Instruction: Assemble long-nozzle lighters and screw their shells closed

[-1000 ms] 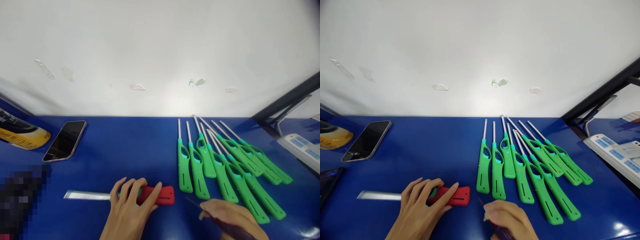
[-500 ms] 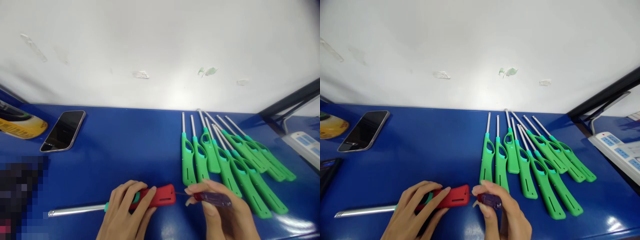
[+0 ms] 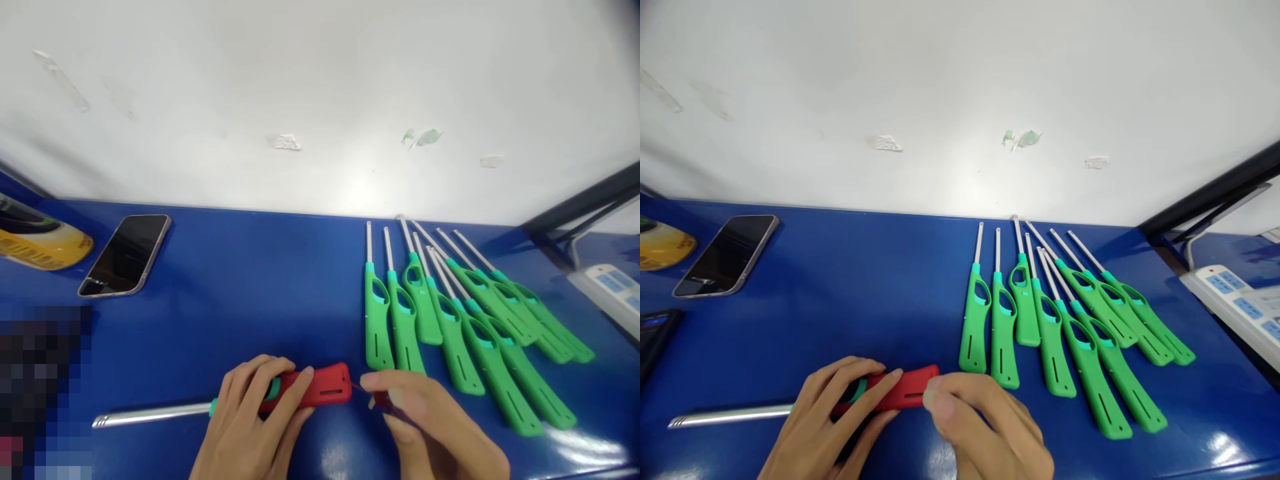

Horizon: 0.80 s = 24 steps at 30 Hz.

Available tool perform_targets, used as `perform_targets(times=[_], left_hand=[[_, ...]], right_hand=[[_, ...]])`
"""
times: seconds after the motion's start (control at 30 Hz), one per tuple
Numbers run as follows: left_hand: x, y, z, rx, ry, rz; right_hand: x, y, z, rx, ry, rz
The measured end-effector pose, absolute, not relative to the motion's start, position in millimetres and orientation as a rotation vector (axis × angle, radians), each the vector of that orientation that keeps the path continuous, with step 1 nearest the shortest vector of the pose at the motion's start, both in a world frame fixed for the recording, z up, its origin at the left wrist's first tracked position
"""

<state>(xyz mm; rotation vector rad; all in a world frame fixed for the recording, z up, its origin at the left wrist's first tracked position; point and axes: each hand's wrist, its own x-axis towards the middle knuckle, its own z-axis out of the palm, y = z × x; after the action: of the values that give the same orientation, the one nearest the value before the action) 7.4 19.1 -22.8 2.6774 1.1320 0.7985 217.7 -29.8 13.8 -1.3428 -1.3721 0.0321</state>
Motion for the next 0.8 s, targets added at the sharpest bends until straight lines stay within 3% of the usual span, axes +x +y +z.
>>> perform_targets(times=[0.17, 0.3, 0.8], left_hand=[[7.5, 19.6, -22.6, 2.685, 1.113, 0.769], [7.5, 18.7, -22.7, 2.675, 1.11, 0.789], [9.2, 18.8, -26.2, 2.645, 1.11, 0.812]], right_hand=[[215.3, -20.5, 29.3, -1.28, -1.518, -0.041], [202.0, -15.3, 37.2, -1.376, -1.322, -0.077], [206.6, -3.5, 34.0, -1.304, -1.343, -0.001]])
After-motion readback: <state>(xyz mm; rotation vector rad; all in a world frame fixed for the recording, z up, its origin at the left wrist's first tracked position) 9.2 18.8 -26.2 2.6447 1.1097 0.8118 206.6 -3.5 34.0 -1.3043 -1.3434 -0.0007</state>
